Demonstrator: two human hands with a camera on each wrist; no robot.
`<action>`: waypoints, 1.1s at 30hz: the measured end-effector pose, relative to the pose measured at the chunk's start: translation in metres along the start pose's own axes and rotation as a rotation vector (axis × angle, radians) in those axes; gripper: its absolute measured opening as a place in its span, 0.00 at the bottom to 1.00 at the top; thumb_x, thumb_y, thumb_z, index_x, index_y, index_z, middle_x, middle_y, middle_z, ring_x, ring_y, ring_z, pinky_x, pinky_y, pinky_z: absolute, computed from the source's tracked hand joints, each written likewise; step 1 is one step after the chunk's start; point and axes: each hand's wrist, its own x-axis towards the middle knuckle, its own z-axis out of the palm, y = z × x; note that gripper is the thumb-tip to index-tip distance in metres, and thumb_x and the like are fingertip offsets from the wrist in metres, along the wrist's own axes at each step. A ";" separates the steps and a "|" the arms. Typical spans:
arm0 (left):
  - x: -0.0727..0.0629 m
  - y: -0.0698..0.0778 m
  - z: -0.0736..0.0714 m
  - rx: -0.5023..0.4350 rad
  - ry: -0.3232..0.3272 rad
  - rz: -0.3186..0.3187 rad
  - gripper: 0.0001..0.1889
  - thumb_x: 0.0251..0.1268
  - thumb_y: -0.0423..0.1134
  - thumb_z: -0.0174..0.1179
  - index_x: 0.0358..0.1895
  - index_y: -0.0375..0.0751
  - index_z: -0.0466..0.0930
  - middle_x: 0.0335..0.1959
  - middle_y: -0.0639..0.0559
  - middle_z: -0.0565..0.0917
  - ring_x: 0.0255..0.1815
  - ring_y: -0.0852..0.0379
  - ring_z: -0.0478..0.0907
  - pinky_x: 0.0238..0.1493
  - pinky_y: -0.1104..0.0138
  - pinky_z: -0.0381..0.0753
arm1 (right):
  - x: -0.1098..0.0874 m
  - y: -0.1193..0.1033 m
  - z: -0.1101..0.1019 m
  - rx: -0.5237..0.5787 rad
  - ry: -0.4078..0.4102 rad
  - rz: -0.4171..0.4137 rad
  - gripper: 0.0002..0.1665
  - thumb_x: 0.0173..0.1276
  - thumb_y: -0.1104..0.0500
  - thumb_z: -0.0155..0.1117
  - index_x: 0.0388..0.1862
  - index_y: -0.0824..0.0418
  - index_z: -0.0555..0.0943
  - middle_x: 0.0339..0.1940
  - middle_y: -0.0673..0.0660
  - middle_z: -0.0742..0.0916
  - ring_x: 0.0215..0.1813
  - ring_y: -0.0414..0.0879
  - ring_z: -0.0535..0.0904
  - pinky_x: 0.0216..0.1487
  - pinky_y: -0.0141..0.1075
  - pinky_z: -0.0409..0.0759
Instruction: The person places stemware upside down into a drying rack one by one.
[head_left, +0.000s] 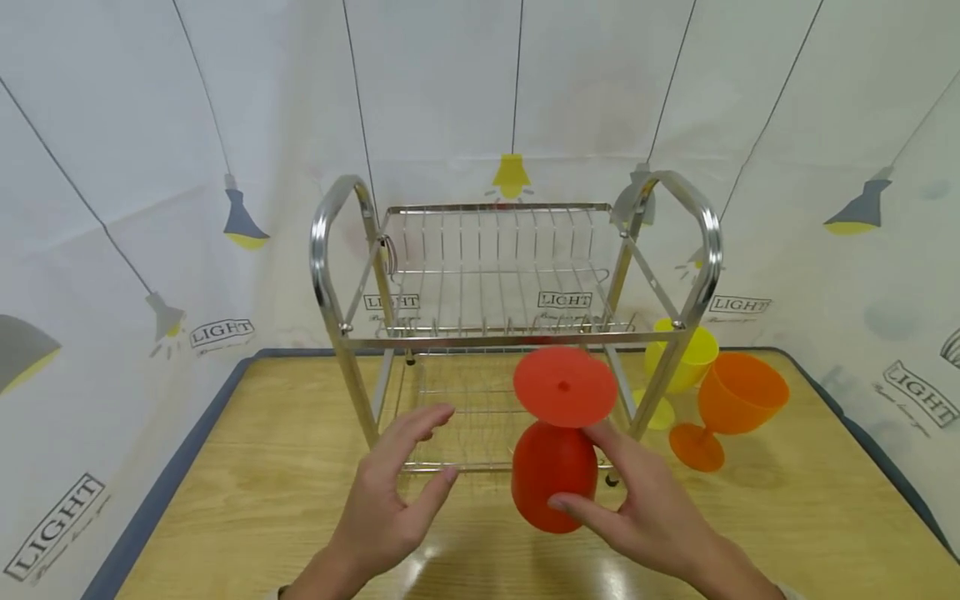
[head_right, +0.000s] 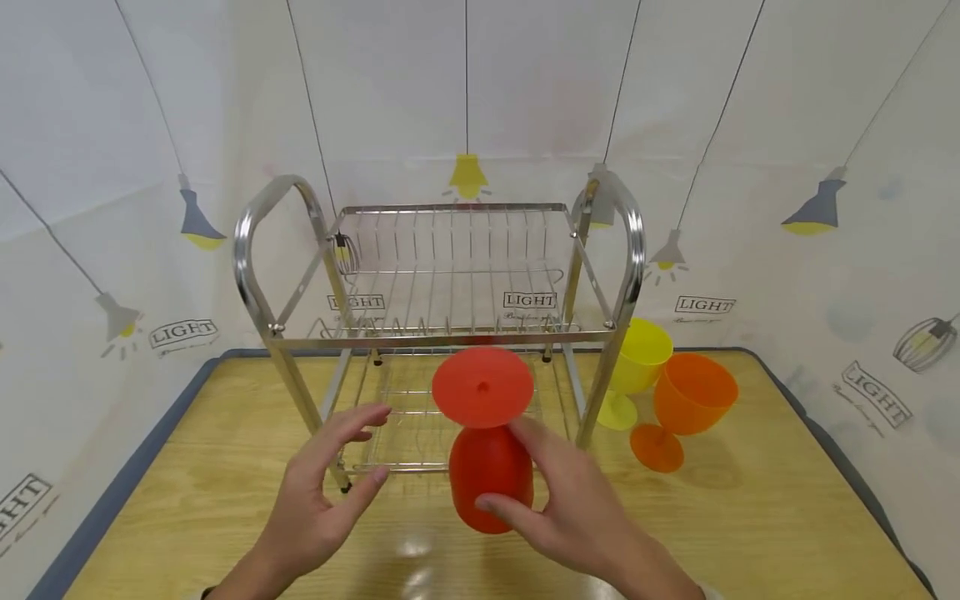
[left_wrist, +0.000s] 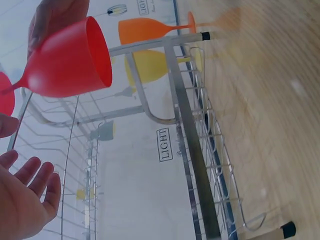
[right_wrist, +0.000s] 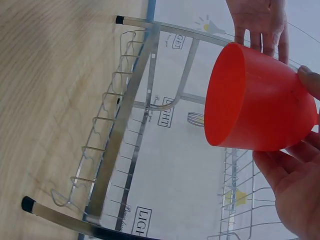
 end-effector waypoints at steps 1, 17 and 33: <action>0.001 0.001 -0.003 0.001 0.007 -0.001 0.31 0.52 0.23 0.65 0.63 0.35 0.72 0.58 0.44 0.79 0.58 0.50 0.76 0.55 0.67 0.78 | 0.001 -0.001 -0.002 0.007 0.003 -0.018 0.47 0.54 0.56 0.78 0.71 0.55 0.65 0.59 0.50 0.82 0.55 0.44 0.80 0.53 0.36 0.84; 0.007 -0.005 -0.041 0.127 0.320 0.032 0.21 0.50 0.21 0.61 0.52 0.23 0.77 0.47 0.36 0.81 0.50 0.55 0.77 0.50 0.74 0.79 | 0.032 -0.020 -0.039 0.079 0.229 -0.241 0.43 0.62 0.45 0.71 0.65 0.73 0.70 0.56 0.61 0.83 0.54 0.42 0.81 0.50 0.25 0.82; 0.002 -0.025 -0.043 0.229 0.409 -0.206 0.28 0.53 0.19 0.59 0.61 0.29 0.71 0.45 0.38 0.80 0.48 0.54 0.76 0.49 0.73 0.78 | 0.067 -0.041 -0.070 0.071 0.425 -0.278 0.43 0.61 0.43 0.70 0.61 0.75 0.73 0.51 0.63 0.85 0.52 0.42 0.82 0.51 0.25 0.81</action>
